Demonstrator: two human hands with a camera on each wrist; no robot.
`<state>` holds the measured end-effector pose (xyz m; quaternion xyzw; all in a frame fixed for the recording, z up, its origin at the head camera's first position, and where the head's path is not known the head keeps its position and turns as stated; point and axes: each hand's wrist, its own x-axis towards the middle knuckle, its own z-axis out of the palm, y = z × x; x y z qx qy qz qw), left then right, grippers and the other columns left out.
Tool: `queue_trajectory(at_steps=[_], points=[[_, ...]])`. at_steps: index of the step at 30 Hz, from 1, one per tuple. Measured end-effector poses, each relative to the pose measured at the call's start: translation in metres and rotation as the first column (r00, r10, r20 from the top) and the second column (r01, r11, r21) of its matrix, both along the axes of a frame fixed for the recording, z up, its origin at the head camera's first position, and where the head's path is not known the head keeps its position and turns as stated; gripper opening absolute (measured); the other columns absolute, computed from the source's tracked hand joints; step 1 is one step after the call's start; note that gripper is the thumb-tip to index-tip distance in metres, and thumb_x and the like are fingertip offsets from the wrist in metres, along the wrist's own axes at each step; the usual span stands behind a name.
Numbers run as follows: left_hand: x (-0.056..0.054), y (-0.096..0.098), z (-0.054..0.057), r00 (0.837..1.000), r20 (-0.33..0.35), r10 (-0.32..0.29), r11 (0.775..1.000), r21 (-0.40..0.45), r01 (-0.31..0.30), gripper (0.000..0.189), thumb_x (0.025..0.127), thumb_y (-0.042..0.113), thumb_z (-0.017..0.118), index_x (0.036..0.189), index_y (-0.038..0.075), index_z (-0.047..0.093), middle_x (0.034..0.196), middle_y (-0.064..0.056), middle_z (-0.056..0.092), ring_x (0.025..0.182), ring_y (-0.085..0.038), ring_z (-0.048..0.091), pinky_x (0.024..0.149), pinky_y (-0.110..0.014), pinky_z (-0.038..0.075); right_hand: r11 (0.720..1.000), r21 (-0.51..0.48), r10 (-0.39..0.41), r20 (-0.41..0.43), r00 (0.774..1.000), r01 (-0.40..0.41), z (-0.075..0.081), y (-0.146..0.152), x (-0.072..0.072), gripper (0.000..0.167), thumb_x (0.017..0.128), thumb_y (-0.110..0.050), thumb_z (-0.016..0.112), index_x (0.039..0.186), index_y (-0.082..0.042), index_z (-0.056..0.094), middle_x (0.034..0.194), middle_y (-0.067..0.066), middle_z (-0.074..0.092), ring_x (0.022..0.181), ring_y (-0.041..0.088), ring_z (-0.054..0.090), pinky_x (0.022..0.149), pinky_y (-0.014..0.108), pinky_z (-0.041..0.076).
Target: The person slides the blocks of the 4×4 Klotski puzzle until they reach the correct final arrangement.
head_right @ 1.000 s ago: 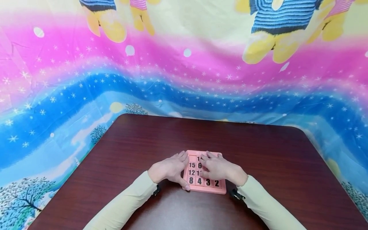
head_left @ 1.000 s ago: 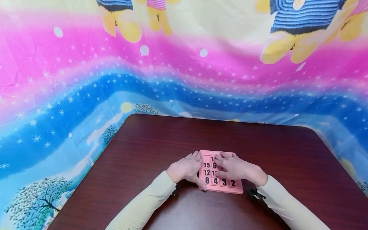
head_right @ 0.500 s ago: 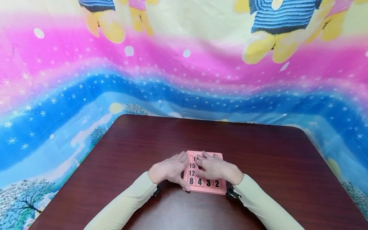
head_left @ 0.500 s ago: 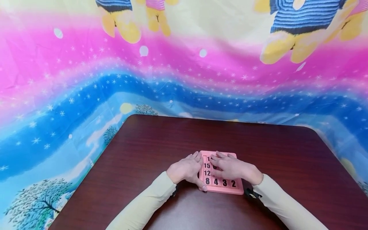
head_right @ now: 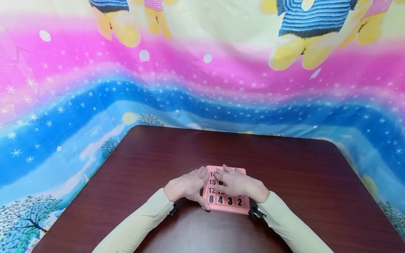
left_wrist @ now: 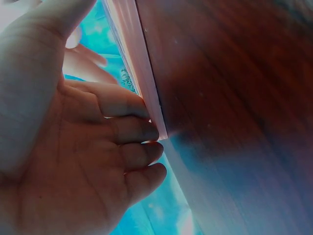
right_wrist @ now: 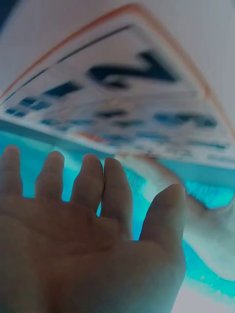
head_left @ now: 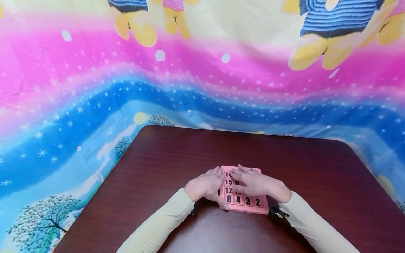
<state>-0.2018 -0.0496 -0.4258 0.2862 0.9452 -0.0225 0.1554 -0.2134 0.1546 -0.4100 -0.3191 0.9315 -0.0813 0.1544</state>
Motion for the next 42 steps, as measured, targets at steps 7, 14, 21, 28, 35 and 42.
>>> queue_trajectory(at_steps=[7,14,21,28,35,42], points=[[0.0,-0.001,-0.001,1.0,-0.007,0.004,1.0,0.001,-0.004,0.124,0.067,0.078,0.069,0.155,0.004,0.024,0.165,-0.015,0.015,0.154,-0.026,0.014,0.126,-0.034,0.018,0.998,-0.01,-0.067,-0.021,0.998,0.067,0.002,0.025,0.006,0.062,0.096,-0.045,0.058,0.144,-0.007,0.05,0.156,0.017,0.038,0.148,0.044,0.022,0.114,0.07,0.022],[-0.001,0.0,-0.002,1.0,-0.016,-0.005,1.0,-0.004,0.004,0.125,0.067,0.078,0.069,0.155,0.003,0.023,0.165,-0.016,0.014,0.154,-0.027,0.014,0.126,-0.035,0.018,0.996,-0.014,-0.093,-0.02,0.995,0.093,-0.003,0.043,0.009,0.061,0.096,-0.043,0.059,0.142,-0.005,0.051,0.156,0.018,0.038,0.147,0.044,0.023,0.112,0.072,0.024],[-0.001,0.0,-0.002,1.0,-0.021,-0.001,1.0,-0.005,0.001,0.125,0.067,0.078,0.069,0.155,0.002,0.023,0.165,-0.016,0.015,0.153,-0.027,0.014,0.126,-0.035,0.018,0.997,-0.012,-0.078,-0.033,0.996,0.078,-0.007,0.042,0.007,0.063,0.096,-0.044,0.057,0.144,-0.005,0.049,0.156,0.017,0.038,0.147,0.044,0.023,0.113,0.07,0.026],[-0.001,0.001,-0.001,1.0,-0.022,-0.008,1.0,-0.021,0.007,0.124,0.068,0.079,0.068,0.155,0.003,0.023,0.164,-0.015,0.016,0.154,-0.026,0.014,0.126,-0.034,0.018,0.997,-0.013,-0.07,-0.035,0.997,0.07,-0.007,0.036,0.008,0.063,0.095,-0.045,0.058,0.143,-0.005,0.05,0.154,0.017,0.041,0.147,0.044,0.026,0.112,0.071,0.026],[-0.001,0.002,-0.001,1.0,-0.023,-0.005,1.0,-0.019,0.004,0.124,0.068,0.079,0.068,0.155,0.003,0.023,0.164,-0.015,0.016,0.154,-0.026,0.014,0.126,-0.034,0.018,1.0,-0.014,-0.022,-0.06,0.998,0.021,-0.01,0.027,0.005,0.059,0.097,-0.041,0.058,0.142,-0.004,0.051,0.152,0.018,0.044,0.146,0.044,0.028,0.112,0.071,0.026],[-0.001,0.002,-0.001,1.0,-0.021,0.0,1.0,-0.024,0.0,0.124,0.067,0.079,0.068,0.155,0.003,0.025,0.164,-0.015,0.016,0.154,-0.026,0.015,0.126,-0.034,0.019,1.0,-0.024,-0.02,-0.057,0.998,0.019,-0.009,0.018,0.005,0.058,0.098,-0.04,0.057,0.142,-0.004,0.051,0.152,0.019,0.043,0.146,0.043,0.028,0.113,0.071,0.024]])
